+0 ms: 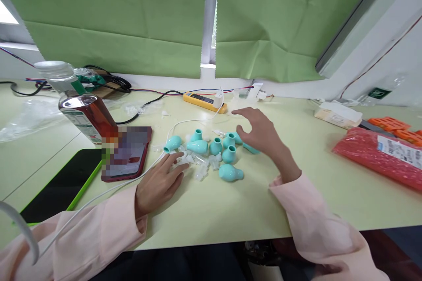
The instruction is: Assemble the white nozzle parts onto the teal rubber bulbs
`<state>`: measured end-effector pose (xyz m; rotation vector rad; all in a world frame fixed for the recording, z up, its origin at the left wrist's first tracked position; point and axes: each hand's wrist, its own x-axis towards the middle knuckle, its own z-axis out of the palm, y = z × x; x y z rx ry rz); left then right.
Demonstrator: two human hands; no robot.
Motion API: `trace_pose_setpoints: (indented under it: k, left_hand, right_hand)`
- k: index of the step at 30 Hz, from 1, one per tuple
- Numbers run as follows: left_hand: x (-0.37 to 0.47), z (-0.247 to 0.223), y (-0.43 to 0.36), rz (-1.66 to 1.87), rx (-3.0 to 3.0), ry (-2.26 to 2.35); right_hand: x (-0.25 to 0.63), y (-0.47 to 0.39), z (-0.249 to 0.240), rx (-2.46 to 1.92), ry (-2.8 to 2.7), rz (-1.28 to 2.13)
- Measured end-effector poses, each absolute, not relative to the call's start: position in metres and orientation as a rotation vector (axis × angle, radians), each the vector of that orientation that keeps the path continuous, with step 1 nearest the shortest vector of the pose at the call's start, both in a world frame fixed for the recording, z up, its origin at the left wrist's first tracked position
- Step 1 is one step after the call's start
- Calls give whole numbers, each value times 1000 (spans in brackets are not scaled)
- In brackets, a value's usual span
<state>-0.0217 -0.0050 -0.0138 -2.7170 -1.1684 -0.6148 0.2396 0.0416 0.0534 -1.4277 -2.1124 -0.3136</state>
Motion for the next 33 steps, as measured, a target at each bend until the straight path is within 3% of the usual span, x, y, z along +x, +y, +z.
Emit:
trace_pose_setpoints:
  k: [3, 7, 11, 15, 18, 23, 28, 33]
  left_hand:
    - [-22, -13, -7, -656, -2699, -1143]
    - [-22, -11, -8, -713, -2680, -1129]
    - [-23, -6, -10, -894, -2643, -1096]
    - [-25, 2, -15, -1199, -2675, -1078]
    - [-29, 7, -18, -1542, -2796, -1229]
    - [-32, 9, -17, -2080, -3068, -1511]
    - [-27, 11, -14, -1409, -3382, -1602]
    - [-21, 4, -17, -1058, -3208, -1604]
  right_hand:
    - [269, 58, 48, -1701, -2242, 29]
    - [275, 69, 29, -1743, -2404, 267]
    - [270, 71, 29, -1692, -2279, -1]
    - [254, 56, 44, -1319, -1880, -152]
    - [226, 31, 51, -968, -1764, 170]
    - [183, -13, 48, -740, -2156, 684]
    - [172, -21, 36, -757, -2191, 710]
    - [166, -19, 26, -873, -2303, 261]
